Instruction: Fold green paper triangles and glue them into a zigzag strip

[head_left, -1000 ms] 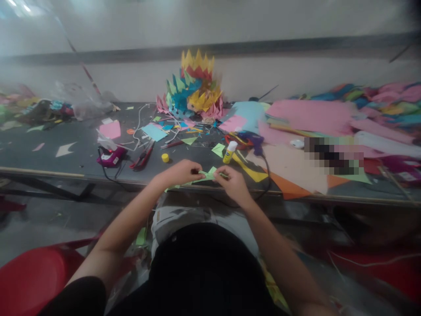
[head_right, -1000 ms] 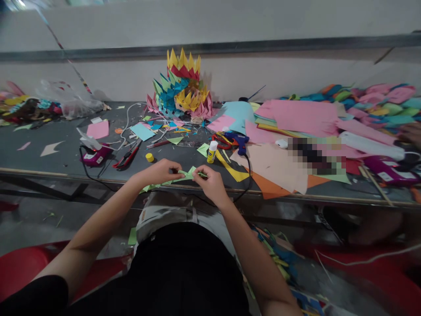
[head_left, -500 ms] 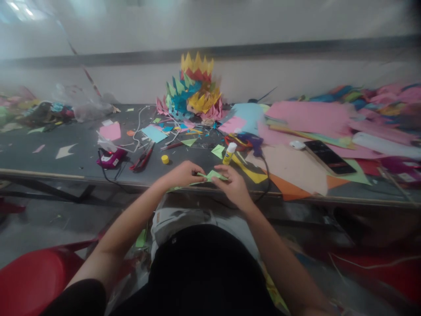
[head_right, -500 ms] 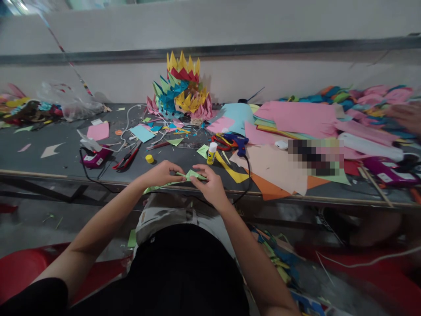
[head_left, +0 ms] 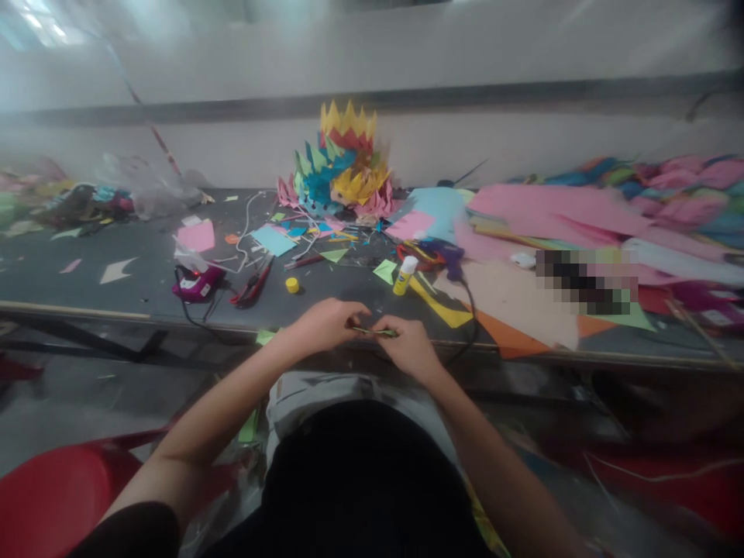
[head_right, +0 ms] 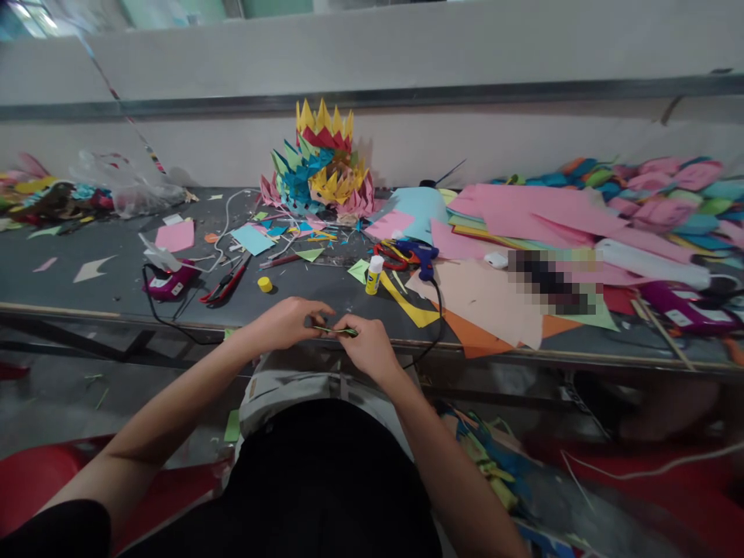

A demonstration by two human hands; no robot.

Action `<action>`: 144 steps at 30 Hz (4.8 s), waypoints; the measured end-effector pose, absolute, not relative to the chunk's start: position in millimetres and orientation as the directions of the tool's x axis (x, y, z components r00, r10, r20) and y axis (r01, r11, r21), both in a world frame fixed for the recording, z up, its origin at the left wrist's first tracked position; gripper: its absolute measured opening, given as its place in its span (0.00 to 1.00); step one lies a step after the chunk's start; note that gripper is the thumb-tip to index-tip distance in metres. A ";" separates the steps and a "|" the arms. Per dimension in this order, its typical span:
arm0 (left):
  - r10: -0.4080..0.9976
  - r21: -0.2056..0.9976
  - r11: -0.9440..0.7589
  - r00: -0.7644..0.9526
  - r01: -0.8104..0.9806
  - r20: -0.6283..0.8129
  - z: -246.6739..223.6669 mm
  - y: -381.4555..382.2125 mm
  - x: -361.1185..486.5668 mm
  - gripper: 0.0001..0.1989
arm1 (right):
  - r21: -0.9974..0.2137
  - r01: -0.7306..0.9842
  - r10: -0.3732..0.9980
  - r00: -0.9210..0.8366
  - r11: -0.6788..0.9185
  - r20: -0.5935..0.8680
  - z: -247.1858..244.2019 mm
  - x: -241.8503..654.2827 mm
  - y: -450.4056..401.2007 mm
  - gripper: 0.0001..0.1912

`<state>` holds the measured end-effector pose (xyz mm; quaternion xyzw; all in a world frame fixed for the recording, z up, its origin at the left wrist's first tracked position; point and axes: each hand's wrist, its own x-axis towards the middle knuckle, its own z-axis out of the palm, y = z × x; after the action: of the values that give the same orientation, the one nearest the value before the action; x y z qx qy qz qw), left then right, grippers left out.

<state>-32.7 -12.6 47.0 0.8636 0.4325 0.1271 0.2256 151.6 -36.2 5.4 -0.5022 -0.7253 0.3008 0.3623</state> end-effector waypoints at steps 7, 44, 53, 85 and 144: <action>0.784 0.263 -0.601 0.621 0.754 0.013 49.3 -13.0 -32.4 0.10 | -0.825 0.478 0.951 -0.212 0.302 0.225 3.3 146.1 -40.6 0.07; 0.791 0.296 -0.595 0.610 0.747 0.048 23.2 32.7 -54.1 0.16 | -0.135 0.905 0.874 -0.337 0.403 0.350 -15.6 204.1 28.5 0.35; 0.776 0.123 -0.626 0.600 0.770 0.196 10.1 30.6 -50.6 0.20 | -0.105 0.892 0.871 -0.395 0.440 0.292 -14.9 198.1 54.3 0.31; 0.691 0.151 -0.691 0.584 0.707 0.426 -10.2 5.3 -45.2 0.12 | -0.458 0.752 0.864 -0.295 0.473 0.408 44.9 175.3 40.1 0.13; 0.721 0.185 -0.671 0.576 0.718 0.384 -10.6 6.6 -46.1 0.13 | 0.080 0.919 0.896 -0.395 0.387 0.204 54.1 117.4 48.0 0.18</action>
<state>-46.1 6.6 -10.6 0.8878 0.4053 0.2182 0.0044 117.4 48.0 54.1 -0.5462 -0.8304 -0.0900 0.0635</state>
